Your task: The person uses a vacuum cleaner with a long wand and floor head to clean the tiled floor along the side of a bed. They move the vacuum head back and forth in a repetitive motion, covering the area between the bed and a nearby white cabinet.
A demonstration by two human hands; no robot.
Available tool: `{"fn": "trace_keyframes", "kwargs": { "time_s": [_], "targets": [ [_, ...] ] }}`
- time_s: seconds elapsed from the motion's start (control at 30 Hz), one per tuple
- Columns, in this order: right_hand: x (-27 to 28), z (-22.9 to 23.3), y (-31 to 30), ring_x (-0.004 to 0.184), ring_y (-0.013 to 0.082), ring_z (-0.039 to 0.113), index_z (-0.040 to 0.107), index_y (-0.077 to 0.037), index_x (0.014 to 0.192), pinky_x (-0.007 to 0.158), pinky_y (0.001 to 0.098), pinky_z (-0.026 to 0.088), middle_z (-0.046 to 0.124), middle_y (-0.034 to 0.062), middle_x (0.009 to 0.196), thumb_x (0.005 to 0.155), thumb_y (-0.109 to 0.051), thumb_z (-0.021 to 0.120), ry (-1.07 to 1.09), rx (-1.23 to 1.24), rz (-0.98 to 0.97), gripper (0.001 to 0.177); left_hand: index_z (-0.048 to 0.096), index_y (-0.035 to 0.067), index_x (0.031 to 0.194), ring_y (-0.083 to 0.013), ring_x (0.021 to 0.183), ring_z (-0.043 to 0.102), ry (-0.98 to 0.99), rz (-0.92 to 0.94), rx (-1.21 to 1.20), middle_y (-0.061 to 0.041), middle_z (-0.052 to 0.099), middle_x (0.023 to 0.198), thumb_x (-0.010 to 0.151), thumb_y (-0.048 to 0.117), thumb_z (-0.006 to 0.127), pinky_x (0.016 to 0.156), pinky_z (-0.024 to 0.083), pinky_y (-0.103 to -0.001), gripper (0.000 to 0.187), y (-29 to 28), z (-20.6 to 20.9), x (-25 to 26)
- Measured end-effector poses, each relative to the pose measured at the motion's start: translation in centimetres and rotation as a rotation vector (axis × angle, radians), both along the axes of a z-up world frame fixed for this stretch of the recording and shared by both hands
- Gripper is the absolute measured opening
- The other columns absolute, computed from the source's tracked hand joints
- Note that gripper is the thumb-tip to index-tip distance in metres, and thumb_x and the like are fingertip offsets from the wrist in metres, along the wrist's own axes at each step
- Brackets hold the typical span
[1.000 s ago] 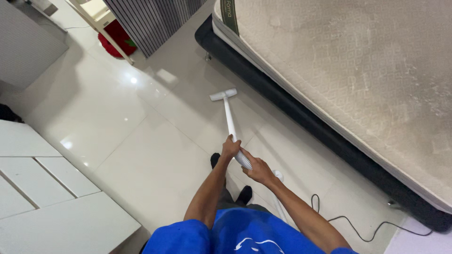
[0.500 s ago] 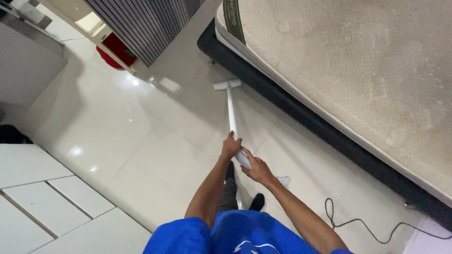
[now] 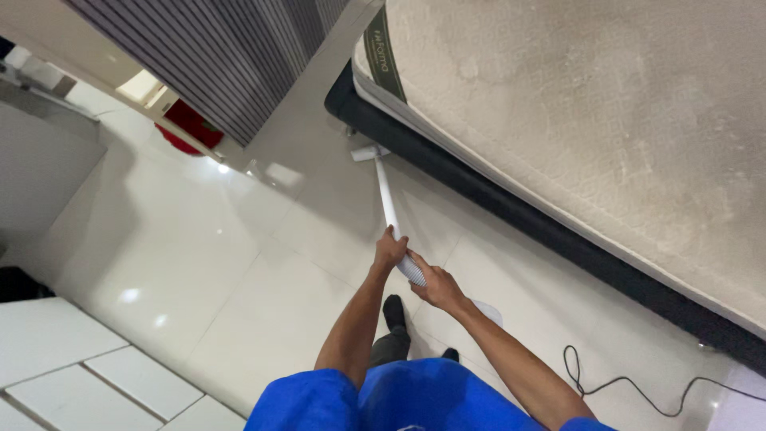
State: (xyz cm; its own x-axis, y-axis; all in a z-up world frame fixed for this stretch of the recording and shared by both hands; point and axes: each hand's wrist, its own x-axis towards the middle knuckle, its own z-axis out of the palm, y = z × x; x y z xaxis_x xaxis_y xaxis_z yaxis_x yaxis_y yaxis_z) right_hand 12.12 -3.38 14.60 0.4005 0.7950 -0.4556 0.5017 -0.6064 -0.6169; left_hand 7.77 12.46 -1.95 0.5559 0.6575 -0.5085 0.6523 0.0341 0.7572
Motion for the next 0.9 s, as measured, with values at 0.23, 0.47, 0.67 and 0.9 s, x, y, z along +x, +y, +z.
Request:
{"fn": "trace_keyframes", "kwargs": {
  "time_s": [0.23, 0.47, 0.67, 0.9],
  "targets": [
    [0.4, 1.6, -2.1, 0.098, 0.0419, 0.072, 0.030, -0.027, 0.159, 0.088, 0.0495, 0.056, 0.074, 0.0237, 0.110, 0.081, -0.020, 0.071, -0.022, -0.013, 0.008, 0.089, 0.037, -0.007, 0.152, -0.0406, 0.123, 0.065, 0.003, 0.020, -0.096, -0.036, 0.061, 0.132, 0.085, 0.032, 0.066, 0.106, 0.052, -0.040, 0.082, -2.0, 0.0, 0.6],
    [-1.4, 3.3, -6.9, 0.096, 0.0417, 0.073, 0.028, -0.029, 0.160, 0.087, 0.0498, 0.056, 0.074, 0.0241, 0.104, 0.083, -0.020, 0.070, -0.052, -0.019, -0.032, 0.088, 0.042, -0.009, 0.148, -0.0417, 0.123, 0.064, -0.018, -0.012, -0.080, -0.036, 0.061, 0.130, 0.083, 0.033, 0.067, 0.106, 0.051, -0.040, 0.081, -6.7, 1.5, 0.3],
    [-2.9, 4.4, -12.0, 0.094, 0.0411, 0.073, 0.028, -0.028, 0.159, 0.086, 0.0506, 0.056, 0.074, 0.0236, 0.104, 0.083, -0.020, 0.070, -0.053, 0.000, -0.060, 0.088, 0.048, -0.011, 0.144, -0.0445, 0.123, 0.063, -0.031, -0.094, 0.022, -0.038, 0.063, 0.126, 0.081, 0.037, 0.066, 0.107, 0.049, -0.041, 0.081, -11.8, 2.6, -0.2],
    [-3.7, 4.0, -18.5, 0.094, 0.0379, 0.075, 0.027, -0.028, 0.160, 0.086, 0.0488, 0.057, 0.075, 0.0221, 0.105, 0.086, -0.022, 0.070, -0.025, -0.007, -0.086, 0.086, 0.048, -0.010, 0.144, -0.0436, 0.122, 0.064, -0.008, -0.115, -0.022, -0.037, 0.064, 0.125, 0.080, 0.036, 0.066, 0.107, 0.049, -0.040, 0.081, -18.1, 3.0, -0.4]
  ]
}}
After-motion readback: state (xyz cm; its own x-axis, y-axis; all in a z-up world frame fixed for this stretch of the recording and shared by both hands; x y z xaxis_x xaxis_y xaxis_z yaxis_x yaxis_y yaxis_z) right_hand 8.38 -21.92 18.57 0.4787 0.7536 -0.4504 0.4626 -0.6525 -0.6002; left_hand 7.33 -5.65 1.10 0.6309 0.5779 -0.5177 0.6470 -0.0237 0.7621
